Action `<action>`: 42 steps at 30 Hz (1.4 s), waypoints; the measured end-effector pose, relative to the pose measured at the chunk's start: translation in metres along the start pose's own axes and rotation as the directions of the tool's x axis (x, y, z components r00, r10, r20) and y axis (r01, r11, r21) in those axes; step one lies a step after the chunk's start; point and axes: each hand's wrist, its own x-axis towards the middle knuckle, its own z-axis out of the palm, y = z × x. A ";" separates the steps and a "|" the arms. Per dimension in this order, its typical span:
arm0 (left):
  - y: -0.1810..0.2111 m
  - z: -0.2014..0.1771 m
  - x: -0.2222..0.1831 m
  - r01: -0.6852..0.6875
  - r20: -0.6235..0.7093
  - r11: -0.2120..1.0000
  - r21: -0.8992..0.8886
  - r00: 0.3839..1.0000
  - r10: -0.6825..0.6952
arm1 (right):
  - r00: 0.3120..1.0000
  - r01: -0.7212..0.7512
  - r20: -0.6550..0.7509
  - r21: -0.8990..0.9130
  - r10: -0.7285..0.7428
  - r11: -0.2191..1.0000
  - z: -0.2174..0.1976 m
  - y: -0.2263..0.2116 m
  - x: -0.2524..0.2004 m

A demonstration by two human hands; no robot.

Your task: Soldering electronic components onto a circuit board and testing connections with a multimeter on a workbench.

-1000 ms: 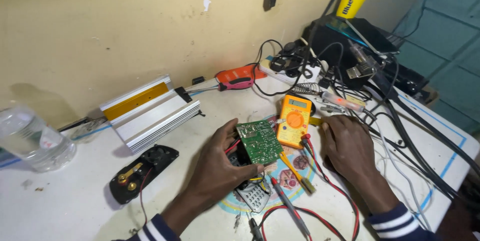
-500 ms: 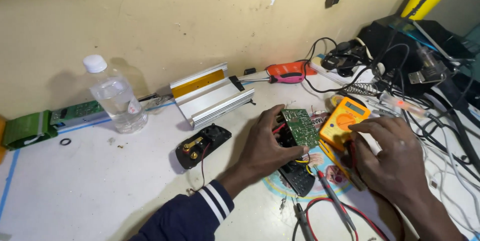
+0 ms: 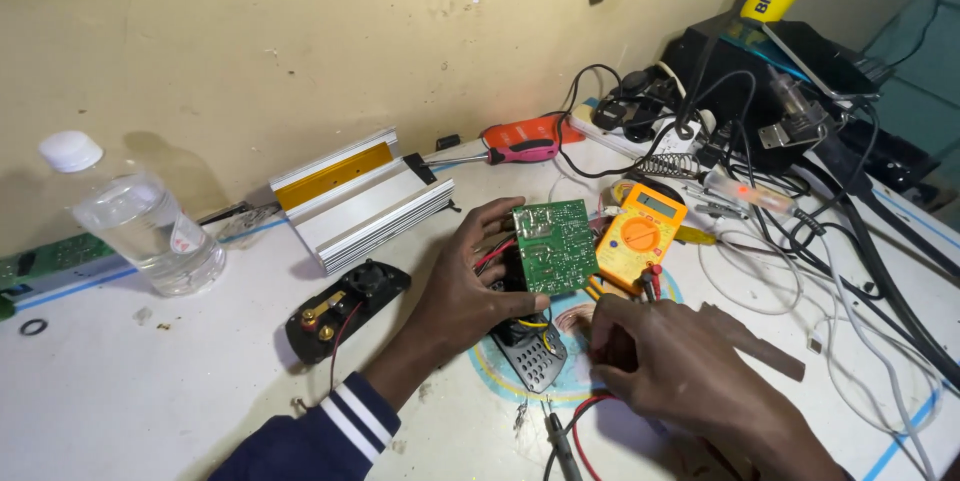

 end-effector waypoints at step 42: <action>-0.001 0.011 0.000 0.007 -0.152 1.000 0.020 0.988 -0.004 | 0.624 0.767 -0.780 0.597 -0.054 0.233 0.057 -0.005 0.056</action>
